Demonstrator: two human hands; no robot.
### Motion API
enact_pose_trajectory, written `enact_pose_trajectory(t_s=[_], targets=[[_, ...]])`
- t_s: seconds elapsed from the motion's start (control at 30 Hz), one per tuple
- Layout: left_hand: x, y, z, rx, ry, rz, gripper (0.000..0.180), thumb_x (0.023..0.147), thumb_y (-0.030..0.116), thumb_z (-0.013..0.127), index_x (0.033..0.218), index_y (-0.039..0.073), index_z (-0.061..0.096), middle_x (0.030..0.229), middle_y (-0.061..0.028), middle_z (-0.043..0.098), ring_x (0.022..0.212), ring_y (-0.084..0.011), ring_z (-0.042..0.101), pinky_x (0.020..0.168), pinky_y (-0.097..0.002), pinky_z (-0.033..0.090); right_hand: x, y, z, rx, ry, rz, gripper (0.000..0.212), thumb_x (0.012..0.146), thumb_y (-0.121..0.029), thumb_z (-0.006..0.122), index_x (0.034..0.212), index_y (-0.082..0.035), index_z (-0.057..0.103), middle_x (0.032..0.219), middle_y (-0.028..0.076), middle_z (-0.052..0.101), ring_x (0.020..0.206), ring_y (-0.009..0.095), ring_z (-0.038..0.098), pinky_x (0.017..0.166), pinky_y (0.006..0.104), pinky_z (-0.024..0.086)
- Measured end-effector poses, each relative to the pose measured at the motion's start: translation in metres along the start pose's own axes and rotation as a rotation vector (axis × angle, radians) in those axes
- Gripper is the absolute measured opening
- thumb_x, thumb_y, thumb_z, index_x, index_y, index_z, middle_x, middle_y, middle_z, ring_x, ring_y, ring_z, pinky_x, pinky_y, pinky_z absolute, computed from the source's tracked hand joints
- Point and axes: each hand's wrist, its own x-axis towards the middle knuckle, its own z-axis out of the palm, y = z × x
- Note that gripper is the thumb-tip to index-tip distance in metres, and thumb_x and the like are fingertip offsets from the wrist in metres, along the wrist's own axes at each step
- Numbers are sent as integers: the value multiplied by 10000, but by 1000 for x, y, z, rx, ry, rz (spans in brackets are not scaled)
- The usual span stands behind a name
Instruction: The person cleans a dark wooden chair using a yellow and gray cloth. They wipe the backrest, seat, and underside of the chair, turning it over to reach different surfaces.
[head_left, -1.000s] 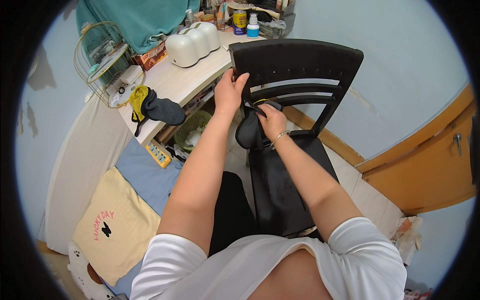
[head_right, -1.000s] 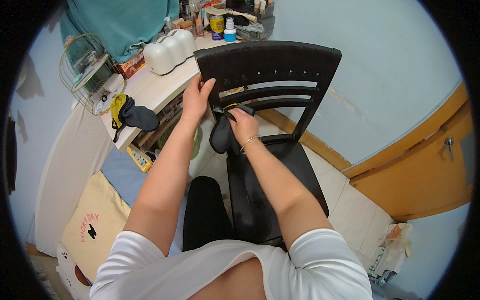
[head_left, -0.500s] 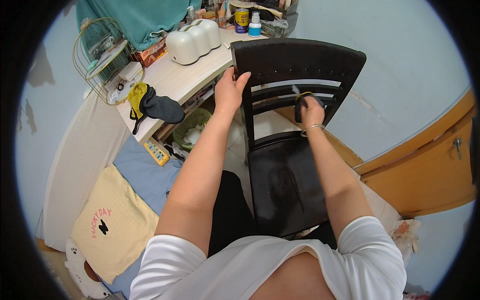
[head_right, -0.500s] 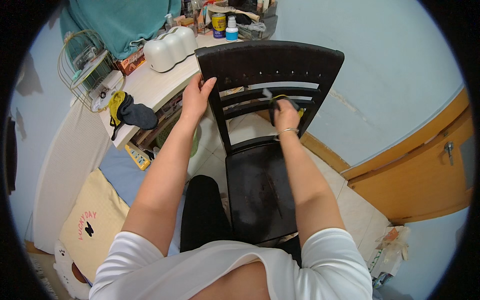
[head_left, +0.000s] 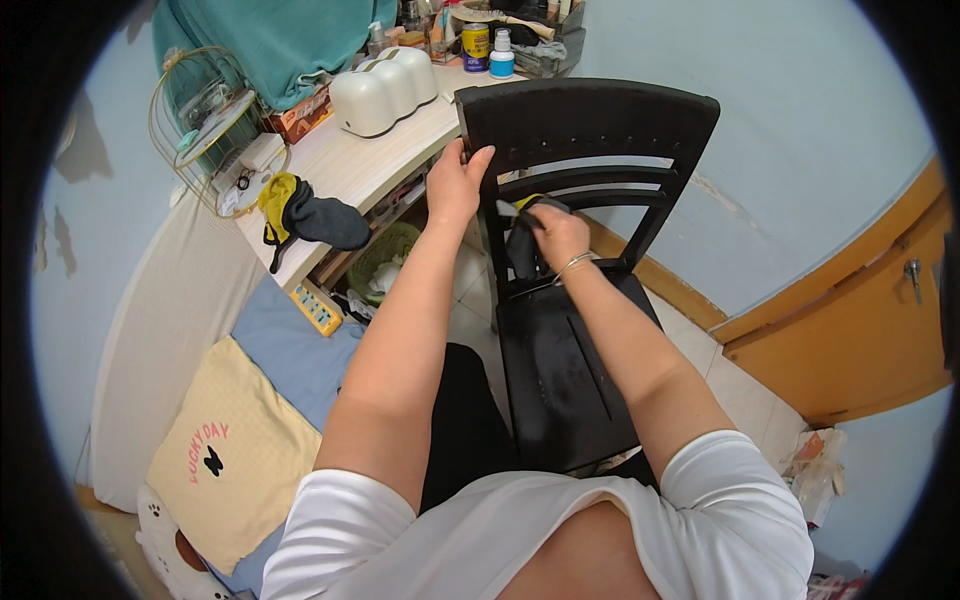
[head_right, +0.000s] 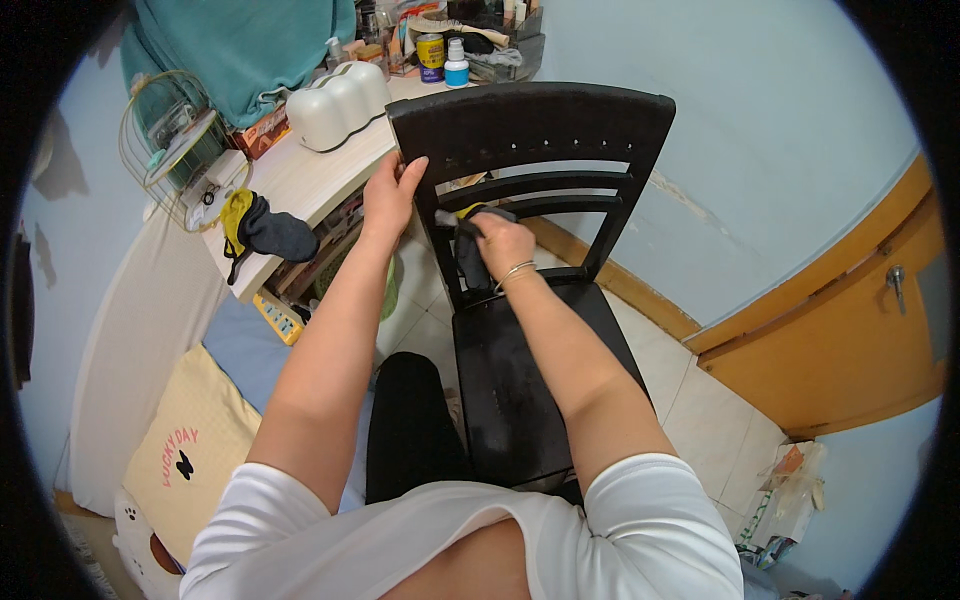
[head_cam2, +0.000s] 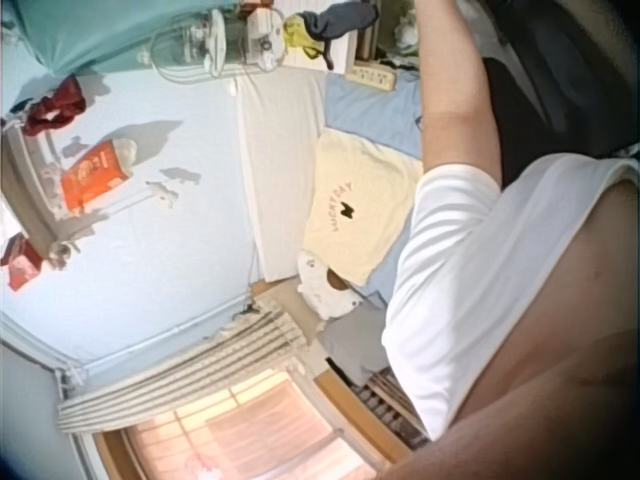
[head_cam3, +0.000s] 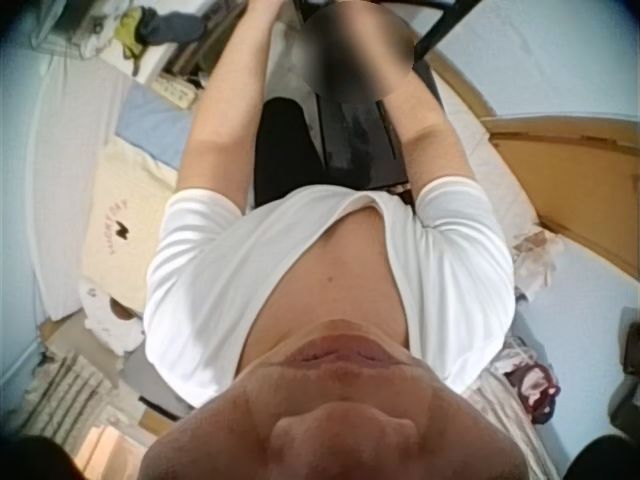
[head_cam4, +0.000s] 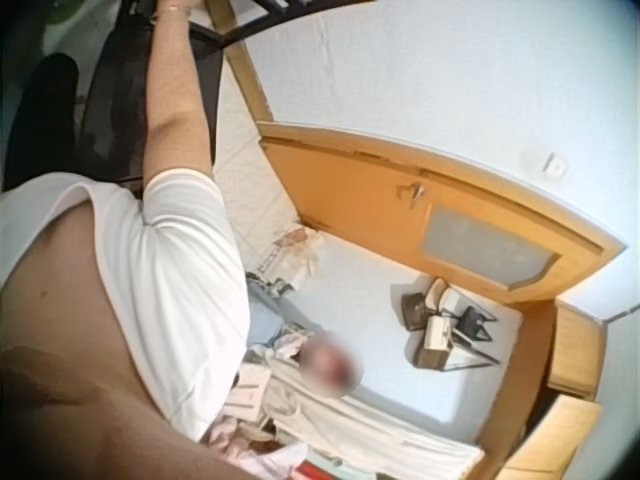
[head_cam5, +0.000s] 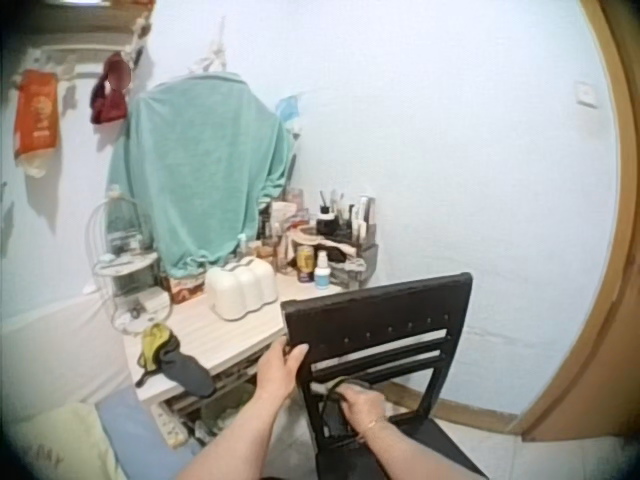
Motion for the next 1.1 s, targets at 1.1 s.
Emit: enact_pose_trajectory(t_s=[1.1], targets=[[-178, -40, -10, -706, -268, -868, 665, 908, 525, 539, 1420, 149, 342, 1333, -71, 466, 1184, -213, 461, 969, -467, 406, -82, -84, -20, 993, -203, 884, 77, 870, -98, 622, 937, -90, 583, 706, -9, 570, 512, 51, 454, 422, 201, 310]])
